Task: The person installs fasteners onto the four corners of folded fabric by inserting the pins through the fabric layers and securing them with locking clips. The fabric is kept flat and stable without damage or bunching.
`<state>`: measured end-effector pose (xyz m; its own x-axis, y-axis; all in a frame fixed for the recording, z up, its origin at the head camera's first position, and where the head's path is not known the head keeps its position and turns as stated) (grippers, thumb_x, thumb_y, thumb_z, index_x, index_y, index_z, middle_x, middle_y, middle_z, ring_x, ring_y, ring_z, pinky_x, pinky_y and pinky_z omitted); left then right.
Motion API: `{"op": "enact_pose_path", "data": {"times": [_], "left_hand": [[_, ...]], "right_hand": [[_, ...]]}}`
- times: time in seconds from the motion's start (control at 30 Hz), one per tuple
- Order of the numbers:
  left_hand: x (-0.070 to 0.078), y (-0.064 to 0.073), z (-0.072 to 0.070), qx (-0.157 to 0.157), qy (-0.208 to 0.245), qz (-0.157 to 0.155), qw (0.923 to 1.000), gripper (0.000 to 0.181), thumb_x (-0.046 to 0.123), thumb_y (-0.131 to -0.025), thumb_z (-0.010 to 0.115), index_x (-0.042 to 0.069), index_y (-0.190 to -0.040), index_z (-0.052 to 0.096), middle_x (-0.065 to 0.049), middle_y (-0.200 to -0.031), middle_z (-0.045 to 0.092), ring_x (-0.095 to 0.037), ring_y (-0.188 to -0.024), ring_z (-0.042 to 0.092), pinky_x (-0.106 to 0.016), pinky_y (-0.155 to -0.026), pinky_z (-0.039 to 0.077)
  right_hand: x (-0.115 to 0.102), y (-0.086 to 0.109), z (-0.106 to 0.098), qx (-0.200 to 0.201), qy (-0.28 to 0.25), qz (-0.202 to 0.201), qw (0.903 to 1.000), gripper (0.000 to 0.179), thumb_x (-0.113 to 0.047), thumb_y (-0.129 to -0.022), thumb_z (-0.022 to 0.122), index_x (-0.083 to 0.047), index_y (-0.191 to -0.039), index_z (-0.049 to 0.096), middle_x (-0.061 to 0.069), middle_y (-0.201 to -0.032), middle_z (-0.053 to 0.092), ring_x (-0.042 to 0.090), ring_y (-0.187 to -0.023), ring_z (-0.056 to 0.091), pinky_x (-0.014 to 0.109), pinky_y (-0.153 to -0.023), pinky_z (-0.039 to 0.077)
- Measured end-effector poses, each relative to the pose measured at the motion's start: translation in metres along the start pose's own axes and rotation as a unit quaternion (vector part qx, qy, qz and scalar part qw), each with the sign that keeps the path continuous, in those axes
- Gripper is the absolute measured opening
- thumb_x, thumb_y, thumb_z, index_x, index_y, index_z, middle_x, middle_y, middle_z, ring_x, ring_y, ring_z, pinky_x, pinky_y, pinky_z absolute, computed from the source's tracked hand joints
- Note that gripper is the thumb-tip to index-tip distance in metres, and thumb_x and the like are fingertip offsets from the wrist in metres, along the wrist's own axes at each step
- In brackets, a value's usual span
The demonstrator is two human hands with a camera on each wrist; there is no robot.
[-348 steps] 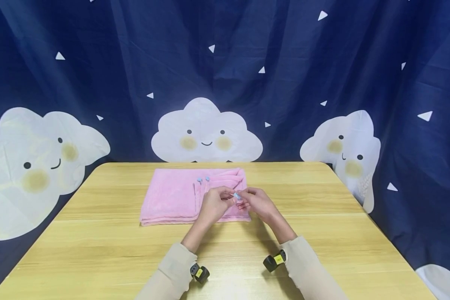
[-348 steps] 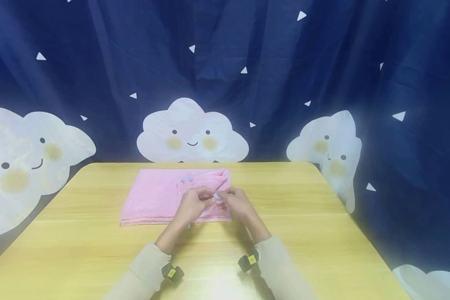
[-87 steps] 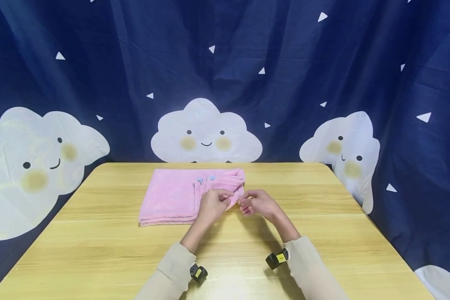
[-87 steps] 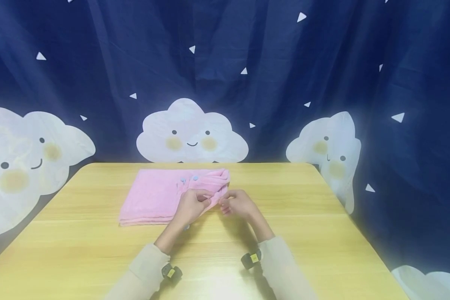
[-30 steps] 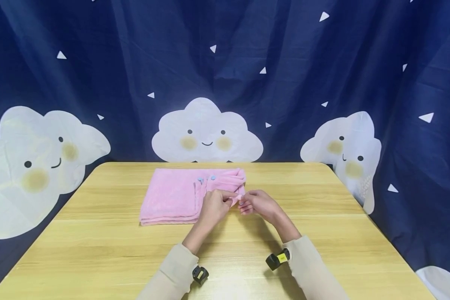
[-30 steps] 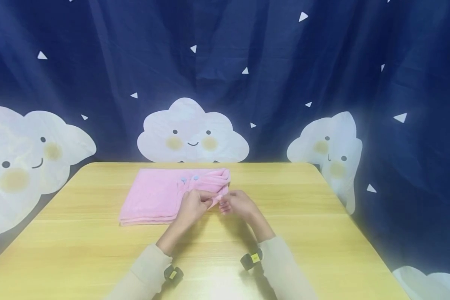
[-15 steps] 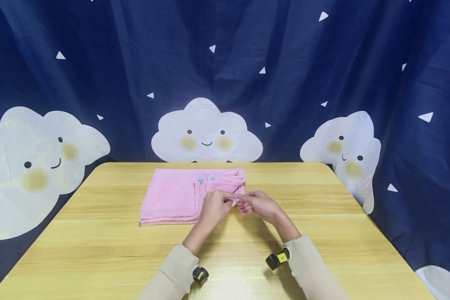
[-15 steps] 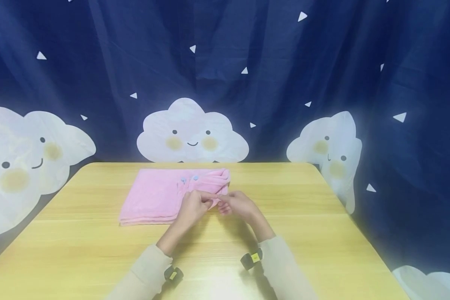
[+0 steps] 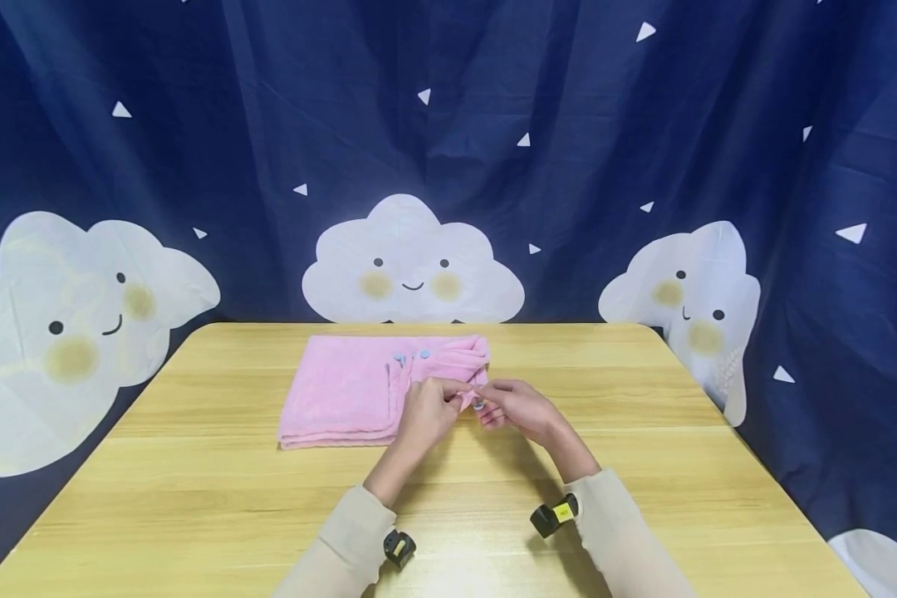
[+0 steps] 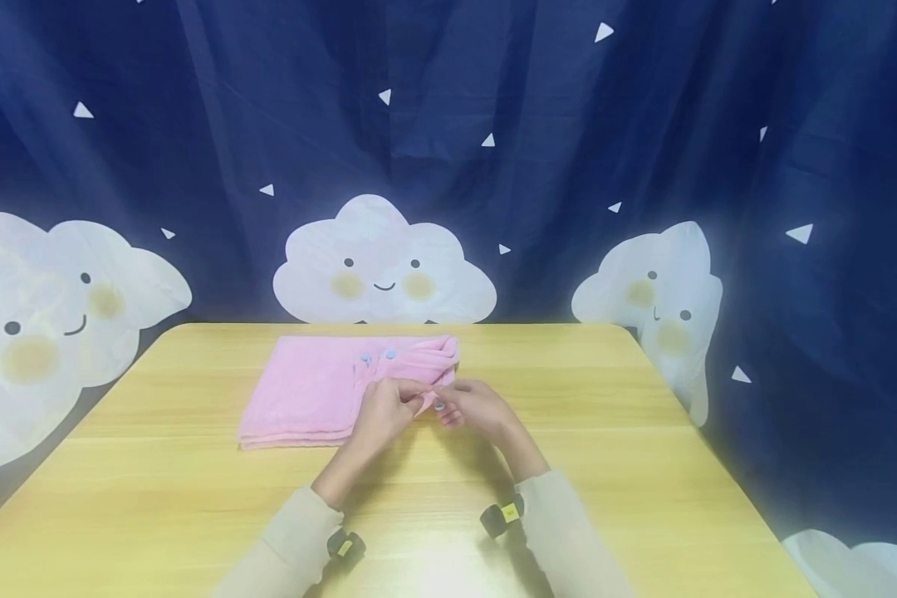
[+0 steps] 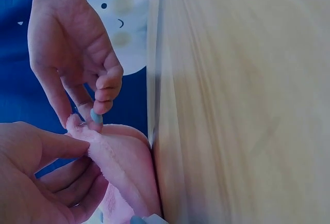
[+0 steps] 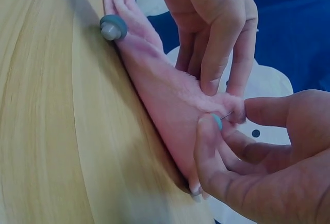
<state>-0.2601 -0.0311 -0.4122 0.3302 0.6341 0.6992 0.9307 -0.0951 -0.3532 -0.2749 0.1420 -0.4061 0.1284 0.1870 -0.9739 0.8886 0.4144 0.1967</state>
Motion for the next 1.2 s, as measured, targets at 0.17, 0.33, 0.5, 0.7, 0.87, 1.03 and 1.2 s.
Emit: {"op": "enact_pose_path", "data": {"times": [0.17, 0.33, 0.5, 0.7, 0.87, 1.03, 1.2], "left_hand": [[-0.0006, -0.0005, -0.0014, 0.0, 0.009, 0.0, 1.0, 0.027, -0.005, -0.083, 0.071, 0.013, -0.099, 0.082, -0.005, -0.081, 0.078, -0.003, -0.047, 0.041, -0.019, -0.045, 0.035], [-0.0022, -0.0014, -0.0017, 0.001, 0.021, 0.009, 0.9997, 0.025, -0.006, -0.083, 0.069, 0.009, -0.098, 0.082, -0.008, -0.085, 0.079, -0.004, -0.045, 0.036, -0.019, -0.043, 0.03], [-0.0027, -0.0021, -0.0034, 0.012, 0.022, 0.013, 0.9996, 0.024, -0.007, -0.082, 0.069, 0.008, -0.097, 0.082, -0.008, -0.086, 0.079, -0.007, -0.052, 0.045, -0.021, -0.048, 0.037], [-0.0013, -0.0014, -0.0047, 0.002, 0.029, 0.001, 0.9996, 0.025, -0.007, -0.082, 0.07, 0.007, -0.099, 0.081, -0.011, -0.09, 0.079, -0.008, -0.053, 0.052, -0.022, -0.051, 0.044], [-0.0009, -0.0007, -0.0043, 0.007, 0.017, 0.003, 0.9998, 0.026, -0.007, -0.081, 0.071, 0.009, -0.099, 0.081, -0.01, -0.089, 0.079, -0.008, -0.059, 0.057, -0.023, -0.055, 0.048], [-0.0011, -0.0009, -0.0047, 0.016, 0.005, 0.013, 0.9998, 0.025, -0.005, -0.082, 0.071, 0.011, -0.098, 0.082, -0.007, -0.088, 0.079, -0.007, -0.057, 0.053, -0.022, -0.054, 0.046], [-0.0019, -0.002, -0.0054, 0.012, 0.014, 0.015, 0.9997, 0.025, -0.006, -0.082, 0.07, 0.009, -0.098, 0.082, -0.007, -0.088, 0.079, -0.005, -0.047, 0.042, -0.021, -0.046, 0.037]], "right_hand": [[0.0003, -0.0015, -0.001, 0.013, -0.008, 0.004, 0.9999, 0.042, -0.022, -0.106, 0.05, 0.017, -0.123, 0.055, 0.004, -0.083, 0.065, 0.011, -0.073, 0.063, 0.024, -0.071, 0.056], [-0.0003, -0.0016, -0.0017, 0.016, -0.019, 0.008, 0.9997, 0.042, -0.022, -0.107, 0.047, 0.017, -0.119, 0.057, 0.004, -0.083, 0.065, 0.012, -0.074, 0.062, 0.021, -0.068, 0.054], [0.0002, -0.0027, -0.0021, 0.015, -0.021, 0.015, 0.9995, 0.044, -0.022, -0.108, 0.045, 0.018, -0.118, 0.056, 0.004, -0.083, 0.065, 0.013, -0.074, 0.061, 0.022, -0.068, 0.054], [0.001, -0.0027, -0.002, 0.009, -0.02, 0.013, 0.9997, 0.047, -0.023, -0.109, 0.043, 0.021, -0.122, 0.054, 0.003, -0.085, 0.065, 0.014, -0.076, 0.062, 0.022, -0.069, 0.054], [0.0016, -0.0034, -0.0012, 0.005, -0.025, 0.01, 0.9996, 0.049, -0.024, -0.109, 0.043, 0.022, -0.123, 0.052, 0.003, -0.084, 0.065, 0.014, -0.077, 0.063, 0.022, -0.071, 0.055], [0.0003, -0.0029, -0.0002, -0.002, -0.035, 0.01, 0.9994, 0.049, -0.025, -0.109, 0.045, 0.022, -0.123, 0.051, 0.002, -0.083, 0.066, 0.012, -0.077, 0.064, 0.021, -0.072, 0.055], [-0.0012, -0.0013, -0.0003, -0.003, -0.035, 0.011, 0.9993, 0.052, -0.028, -0.109, 0.044, 0.022, -0.123, 0.051, 0.002, -0.082, 0.066, 0.013, -0.077, 0.064, 0.022, -0.072, 0.055]]}}
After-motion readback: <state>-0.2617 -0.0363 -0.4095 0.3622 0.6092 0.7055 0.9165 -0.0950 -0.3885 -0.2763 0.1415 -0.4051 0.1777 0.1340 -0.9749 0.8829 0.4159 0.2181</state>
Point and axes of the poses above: each hand's wrist, its own y-axis away from the middle knuckle, its own z-axis out of the palm, x = y × z, the point moved 1 cm from there along -y, towards the middle knuckle
